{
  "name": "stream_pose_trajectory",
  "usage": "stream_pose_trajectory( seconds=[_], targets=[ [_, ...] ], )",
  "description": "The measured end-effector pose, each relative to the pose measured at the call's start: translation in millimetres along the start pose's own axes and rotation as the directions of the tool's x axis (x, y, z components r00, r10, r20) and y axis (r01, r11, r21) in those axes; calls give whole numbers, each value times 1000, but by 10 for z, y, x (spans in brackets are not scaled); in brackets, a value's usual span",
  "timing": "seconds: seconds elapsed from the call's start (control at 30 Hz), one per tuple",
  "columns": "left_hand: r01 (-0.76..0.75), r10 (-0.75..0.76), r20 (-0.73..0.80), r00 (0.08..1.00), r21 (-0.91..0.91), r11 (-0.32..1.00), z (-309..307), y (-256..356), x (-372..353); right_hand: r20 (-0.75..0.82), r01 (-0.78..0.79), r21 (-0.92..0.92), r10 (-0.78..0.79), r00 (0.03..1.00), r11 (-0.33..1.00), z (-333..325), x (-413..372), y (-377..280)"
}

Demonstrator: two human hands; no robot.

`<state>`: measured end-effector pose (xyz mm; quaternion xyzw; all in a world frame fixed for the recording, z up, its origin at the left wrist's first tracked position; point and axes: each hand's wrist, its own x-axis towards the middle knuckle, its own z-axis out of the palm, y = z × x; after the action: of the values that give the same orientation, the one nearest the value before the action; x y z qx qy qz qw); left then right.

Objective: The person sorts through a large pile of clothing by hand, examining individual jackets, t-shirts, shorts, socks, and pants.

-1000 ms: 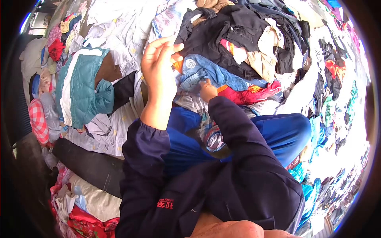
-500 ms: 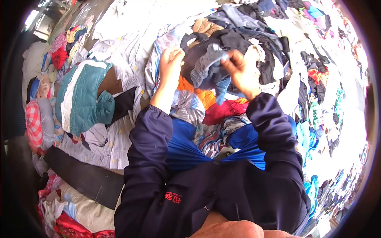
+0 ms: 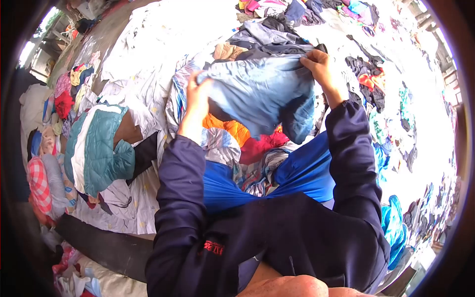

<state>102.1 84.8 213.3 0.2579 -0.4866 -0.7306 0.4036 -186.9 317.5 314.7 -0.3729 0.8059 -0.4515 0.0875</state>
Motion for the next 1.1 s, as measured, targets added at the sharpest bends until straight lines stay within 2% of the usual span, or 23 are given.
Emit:
stream_pose_trajectory(
  seconds=[0.07,0.17,0.27,0.37,0.47,0.5,0.53,0.57,0.6,0.63,0.67,0.7,0.73,0.8,0.83,0.87,0.93,1.03,1.07,1.1],
  targets=[
    [-148,144,41,989,137,979,-147,94,138,-67,-24,17,25,997,1000,26,-153,85],
    [-224,221,50,974,335,915,50,270,58,-62,-64,16,65,996,998,173,-79,394],
    [-147,166,-12,986,406,902,-104,82,258,-38,-97,42,99,994,994,240,-19,467],
    [-110,99,48,994,535,838,-281,129,422,-9,-96,104,97,995,990,320,41,511],
    [-171,214,-102,972,320,932,-73,274,364,-59,-12,202,24,998,979,271,-8,290],
    [-218,250,-84,964,283,934,-125,302,408,-71,-51,176,64,995,983,102,-222,-310],
    [-286,355,-177,918,324,902,-136,347,397,-94,15,277,12,996,961,75,-309,-427],
    [-348,457,-263,850,372,860,-114,408,352,-110,124,242,-100,989,962,-4,-448,-637],
    [-403,556,-337,760,426,810,-69,464,329,-72,219,391,-207,976,894,-41,-627,-752],
    [-482,669,-452,590,468,741,31,472,307,-2,411,434,-456,890,801,-113,-751,-874],
    [-444,519,-617,591,288,848,50,348,272,52,566,490,-671,740,663,-150,-865,-946],
    [-382,364,-722,589,149,912,33,167,250,89,492,592,-659,747,638,-115,-976,-941],
    [-237,149,-746,650,-13,971,-45,-50,187,122,413,680,-649,751,606,-66,-1030,-906],
    [48,-134,-657,742,-148,988,-330,-445,1,62,519,559,-657,751,647,164,-901,-518],
    [114,-175,-632,755,-137,984,-449,-541,-78,132,294,577,-443,887,762,308,-920,-296],
    [180,-218,-608,763,-124,976,-558,-616,-148,144,58,659,-202,969,750,498,-938,-111],
    [258,-246,-581,776,-64,964,-692,-661,-240,202,-133,617,7,979,775,753,-908,472],
    [271,-192,-522,831,78,959,-645,-560,-265,187,-170,537,80,979,826,950,-890,799],
    [259,-165,-485,859,135,956,-567,-508,-235,211,-151,470,55,976,870,1003,-874,925],
    [234,-130,-437,890,193,953,-444,-459,-180,185,-65,363,-3,983,930,955,-870,887]
  ],
)
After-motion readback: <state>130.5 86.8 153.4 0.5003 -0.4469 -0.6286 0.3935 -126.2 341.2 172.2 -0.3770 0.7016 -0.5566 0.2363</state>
